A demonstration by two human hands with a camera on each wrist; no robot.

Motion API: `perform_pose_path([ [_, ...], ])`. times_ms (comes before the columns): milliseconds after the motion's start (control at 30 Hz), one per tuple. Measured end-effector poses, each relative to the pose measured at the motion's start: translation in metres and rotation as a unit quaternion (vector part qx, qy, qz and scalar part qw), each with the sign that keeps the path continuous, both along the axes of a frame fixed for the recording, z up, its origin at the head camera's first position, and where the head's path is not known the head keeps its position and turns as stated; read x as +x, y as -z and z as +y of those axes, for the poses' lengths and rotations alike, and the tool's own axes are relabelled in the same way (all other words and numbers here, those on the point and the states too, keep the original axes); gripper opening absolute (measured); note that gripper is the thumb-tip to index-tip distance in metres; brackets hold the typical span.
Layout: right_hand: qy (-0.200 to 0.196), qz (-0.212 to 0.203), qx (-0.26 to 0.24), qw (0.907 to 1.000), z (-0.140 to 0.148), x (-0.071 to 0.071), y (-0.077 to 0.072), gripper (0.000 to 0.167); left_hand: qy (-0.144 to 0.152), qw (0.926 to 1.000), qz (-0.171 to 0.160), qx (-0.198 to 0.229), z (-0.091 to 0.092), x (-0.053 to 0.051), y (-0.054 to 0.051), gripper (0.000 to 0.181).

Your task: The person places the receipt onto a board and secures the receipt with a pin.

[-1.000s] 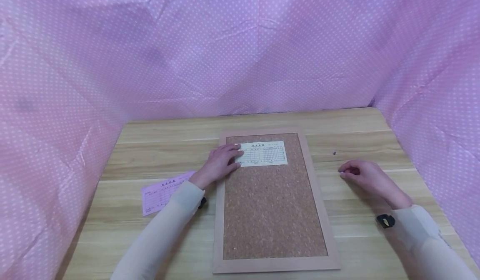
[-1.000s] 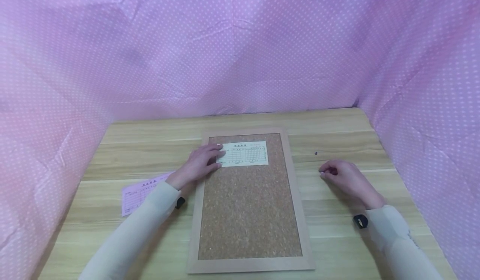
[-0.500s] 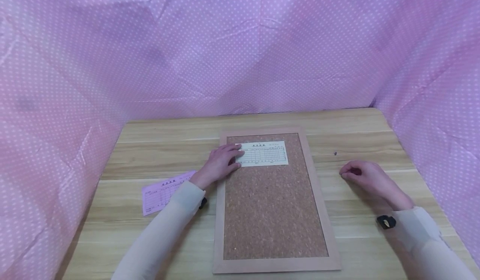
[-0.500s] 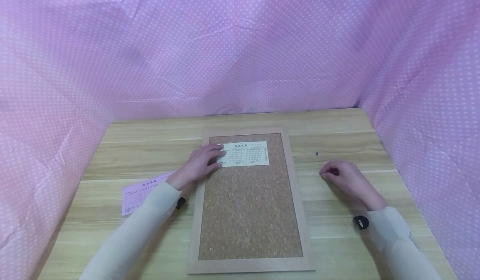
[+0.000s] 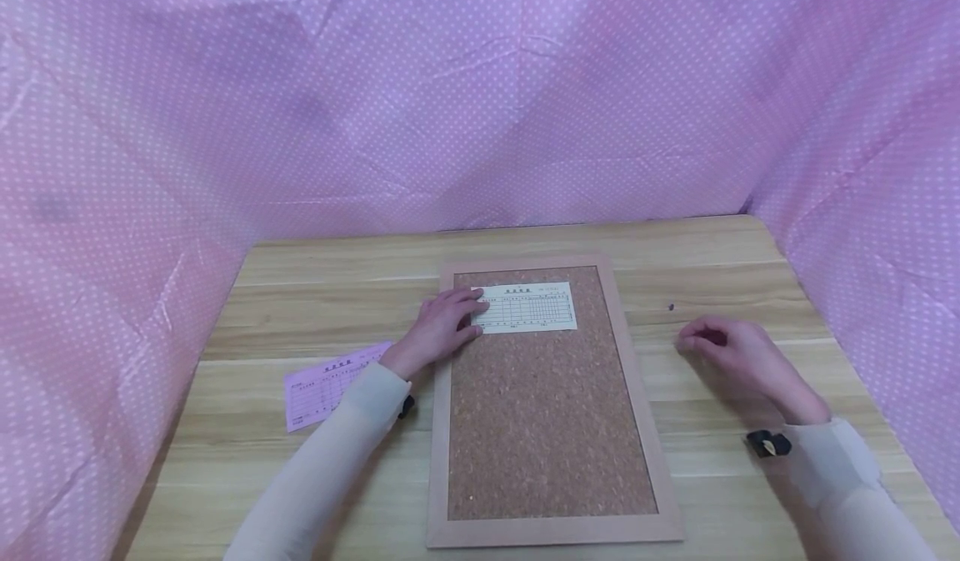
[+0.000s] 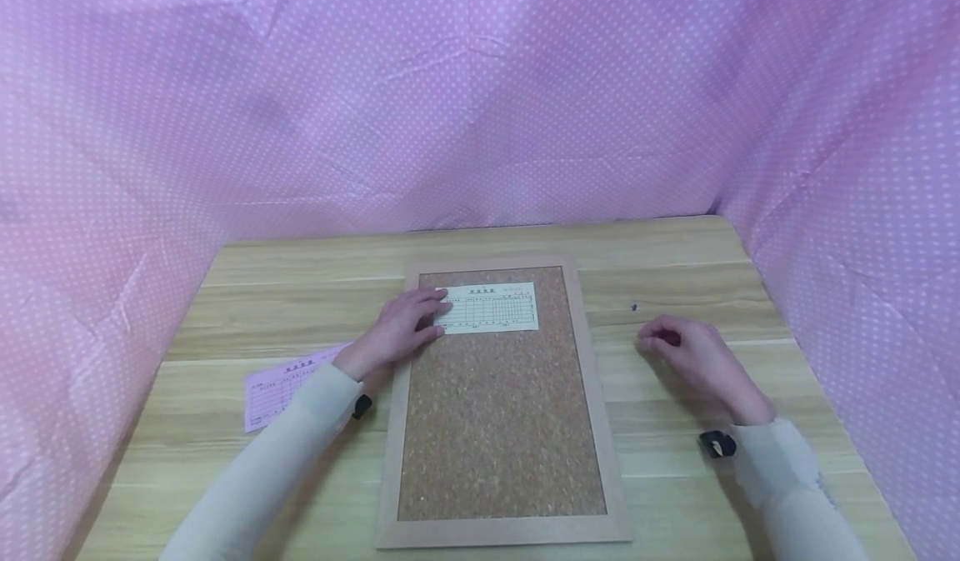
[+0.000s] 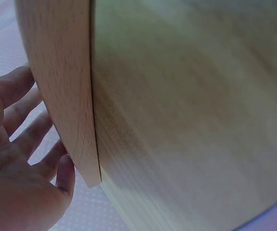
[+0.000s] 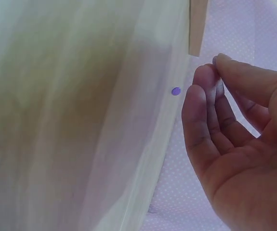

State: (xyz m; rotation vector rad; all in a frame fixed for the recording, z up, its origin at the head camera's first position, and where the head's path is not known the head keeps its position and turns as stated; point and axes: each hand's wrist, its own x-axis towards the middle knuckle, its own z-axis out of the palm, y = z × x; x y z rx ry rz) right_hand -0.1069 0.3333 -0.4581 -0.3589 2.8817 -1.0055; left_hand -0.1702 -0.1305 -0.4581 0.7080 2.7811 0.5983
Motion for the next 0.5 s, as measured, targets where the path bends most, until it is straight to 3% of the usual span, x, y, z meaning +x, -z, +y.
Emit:
perform_pose_path([
  [500,-0.004,0.052,-0.047,0.9975,-0.012,-0.003,-0.008,0.013,0.0,1.0,-0.002,0.005,-0.001,0.0,0.002,0.048],
])
